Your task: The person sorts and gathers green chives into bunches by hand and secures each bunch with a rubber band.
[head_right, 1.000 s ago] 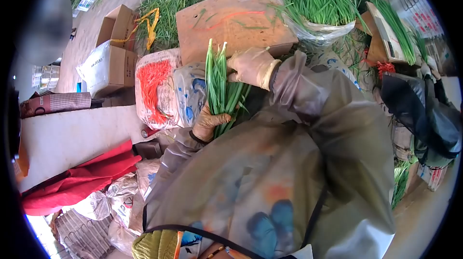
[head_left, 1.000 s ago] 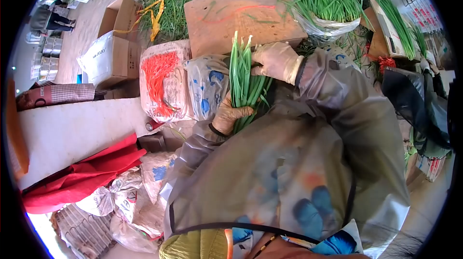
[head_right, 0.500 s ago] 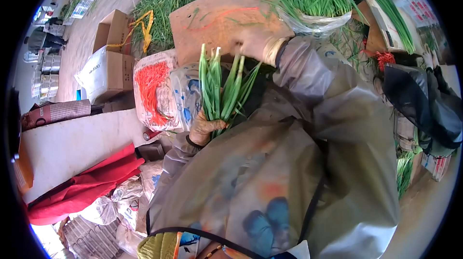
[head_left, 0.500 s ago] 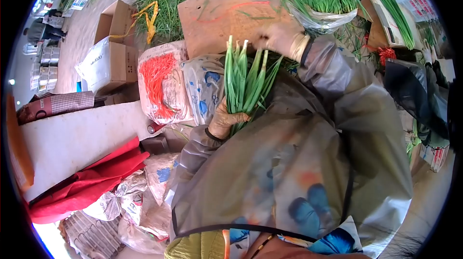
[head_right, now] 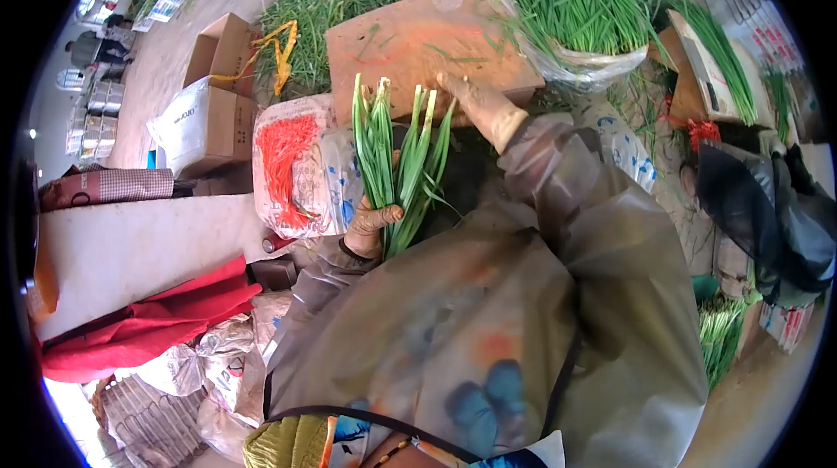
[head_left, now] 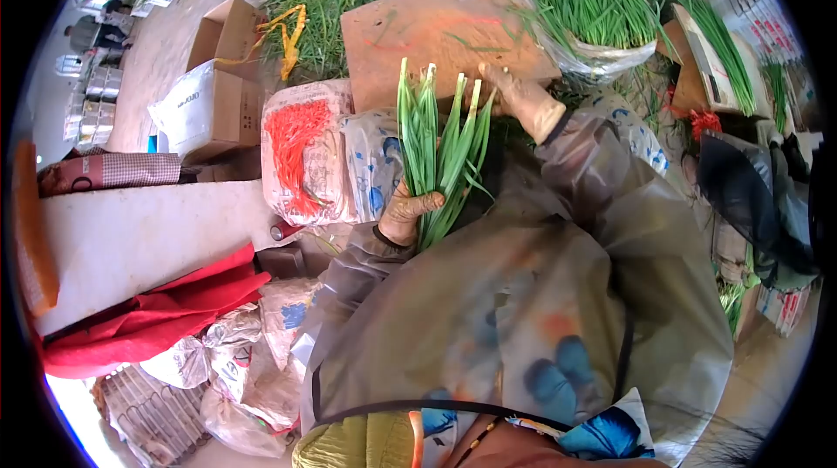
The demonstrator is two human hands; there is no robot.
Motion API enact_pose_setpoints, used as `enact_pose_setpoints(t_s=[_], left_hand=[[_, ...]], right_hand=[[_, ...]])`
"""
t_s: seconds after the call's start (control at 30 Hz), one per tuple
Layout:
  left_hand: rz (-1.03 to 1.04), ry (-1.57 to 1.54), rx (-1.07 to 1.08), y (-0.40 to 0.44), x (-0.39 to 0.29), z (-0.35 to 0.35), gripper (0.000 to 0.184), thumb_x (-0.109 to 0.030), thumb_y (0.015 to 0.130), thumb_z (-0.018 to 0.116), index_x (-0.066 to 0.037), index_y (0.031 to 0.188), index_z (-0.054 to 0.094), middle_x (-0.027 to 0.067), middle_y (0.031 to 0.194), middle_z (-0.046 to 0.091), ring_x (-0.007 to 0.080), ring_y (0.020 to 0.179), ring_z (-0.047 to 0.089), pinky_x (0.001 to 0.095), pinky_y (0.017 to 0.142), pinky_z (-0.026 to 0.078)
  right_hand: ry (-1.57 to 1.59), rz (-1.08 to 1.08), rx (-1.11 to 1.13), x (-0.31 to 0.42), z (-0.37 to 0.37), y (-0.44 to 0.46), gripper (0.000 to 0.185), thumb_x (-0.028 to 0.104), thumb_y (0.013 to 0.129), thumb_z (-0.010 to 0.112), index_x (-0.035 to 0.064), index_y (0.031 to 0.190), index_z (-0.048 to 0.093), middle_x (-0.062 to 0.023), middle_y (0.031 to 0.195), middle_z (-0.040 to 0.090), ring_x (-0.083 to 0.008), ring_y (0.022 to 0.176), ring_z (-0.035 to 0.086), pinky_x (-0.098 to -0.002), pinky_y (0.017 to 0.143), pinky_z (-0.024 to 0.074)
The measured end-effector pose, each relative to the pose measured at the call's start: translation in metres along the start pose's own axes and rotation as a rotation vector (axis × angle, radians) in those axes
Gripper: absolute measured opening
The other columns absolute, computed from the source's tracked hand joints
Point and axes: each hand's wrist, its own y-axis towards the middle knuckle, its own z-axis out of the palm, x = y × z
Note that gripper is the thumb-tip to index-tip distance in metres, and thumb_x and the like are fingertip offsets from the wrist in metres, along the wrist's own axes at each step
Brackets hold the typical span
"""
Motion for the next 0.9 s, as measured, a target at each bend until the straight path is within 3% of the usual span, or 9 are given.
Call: enact_pose_setpoints(t_s=[0.07, 0.17, 0.23, 0.33, 0.43, 0.63, 0.7, 0.83, 0.9], left_hand=[[0.057, 0.042, -0.071, 0.0, -0.003, 0.007, 0.078, -0.001, 0.07, 0.069, -0.005, 0.138, 0.031, 0.0105, 0.129, 0.048, 0.0228, 0.114, 0.048, 0.035, 0.1, 0.032], [0.049, 0.076, -0.06, 0.01, -0.002, 0.012, 0.07, 0.001, 0.071, 0.069, -0.006, 0.133, 0.038, 0.0059, 0.125, 0.052, 0.0178, 0.111, 0.05, 0.032, 0.097, 0.035], [0.048, 0.032, -0.024, 0.017, 0.0, 0.018, 0.059, 0.007, 0.076, 0.062, -0.007, 0.13, 0.042, 0.0041, 0.12, 0.054, 0.0156, 0.109, 0.05, 0.0289, 0.095, 0.038], [0.023, 0.307, 0.024, 0.027, 0.02, 0.014, 0.063, 0.002, 0.081, 0.061, -0.007, 0.136, 0.032, 0.0034, 0.121, 0.051, 0.0121, 0.11, 0.046, 0.0266, 0.095, 0.036], [0.092, 0.469, -0.014, 0.029, 0.029, 0.019, 0.055, 0.0, 0.082, 0.061, -0.007, 0.132, 0.037, 0.0009, 0.117, 0.053, 0.011, 0.106, 0.049, 0.0261, 0.093, 0.038], [-0.272, 0.162, 0.204, 0.028, 0.013, 0.035, 0.051, -0.009, 0.083, 0.063, -0.008, 0.129, 0.041, 0.004, 0.113, 0.055, 0.0151, 0.096, 0.054, 0.0292, 0.082, 0.045], [-0.212, 0.103, 0.258, 0.029, -0.003, 0.049, 0.054, -0.009, 0.082, 0.064, -0.008, 0.13, 0.04, 0.0035, 0.115, 0.054, 0.0141, 0.1, 0.052, 0.0285, 0.086, 0.043], [0.178, 0.556, 0.174, 0.033, -0.046, 0.043, 0.061, -0.014, 0.082, 0.065, -0.002, 0.134, 0.034, 0.0046, 0.123, 0.049, 0.016, 0.113, 0.045, 0.03, 0.096, 0.034], [0.216, 0.591, -0.104, 0.035, -0.058, 0.014, 0.057, -0.011, 0.083, 0.063, -0.002, 0.133, 0.037, 0.0059, 0.122, 0.049, 0.0156, 0.112, 0.045, 0.03, 0.097, 0.035]], right_hand=[[0.245, -0.091, 0.175, -0.018, 0.005, 0.006, 0.053, 0.052, 0.087, 0.048, 0.0074, 0.117, 0.052, -0.0056, 0.105, 0.059, -0.0185, 0.095, 0.057, -0.0352, 0.082, 0.0458], [0.518, -0.177, 0.342, -0.004, 0.024, -0.01, 0.065, 0.056, 0.088, 0.042, 0.0028, 0.126, 0.044, -0.0092, 0.118, 0.054, -0.0203, 0.108, 0.051, -0.0353, 0.097, 0.0369], [0.507, -0.23, 0.264, -0.012, 0.021, -0.004, 0.059, 0.05, 0.088, 0.049, 0.0045, 0.124, 0.047, -0.008, 0.116, 0.055, -0.0182, 0.104, 0.054, -0.0342, 0.092, 0.041], [0.49, -0.212, 0.079, -0.012, 0.02, -0.006, 0.043, 0.029, 0.08, 0.069, 0.0066, 0.114, 0.054, 0.0013, 0.088, 0.058, -0.0109, 0.078, 0.057, -0.0269, 0.072, 0.0481], [0.51, -0.247, 0.063, -0.009, 0.013, -0.018, 0.044, 0.029, 0.079, 0.069, 0.0062, 0.114, 0.054, 0.0015, 0.085, 0.057, -0.0107, 0.077, 0.057, -0.0261, 0.069, 0.0483], [0.313, -0.166, 0.062, 0.003, -0.003, -0.029, 0.034, 0.026, 0.077, 0.071, 0.0058, 0.102, 0.06, 0.0001, 0.083, 0.058, -0.0114, 0.076, 0.057, -0.0255, 0.069, 0.0462], [0.219, -0.28, -0.026, 0.033, 0.005, -0.039, 0.027, 0.021, 0.076, 0.071, 0.006, 0.096, 0.06, -0.0009, 0.081, 0.058, -0.0116, 0.072, 0.056, -0.0248, 0.068, 0.0471], [0.007, -0.677, 0.003, 0.099, -0.021, -0.043, 0.021, 0.009, 0.079, 0.066, 0.0027, 0.097, 0.06, -0.0046, 0.094, 0.062, -0.0139, 0.086, 0.06, -0.0257, 0.078, 0.0484], [-0.363, -0.828, -0.104, 0.127, -0.036, -0.044, 0.018, 0.008, 0.08, 0.064, 0.0013, 0.097, 0.06, -0.0057, 0.096, 0.062, -0.0153, 0.088, 0.06, -0.0261, 0.08, 0.0478]])
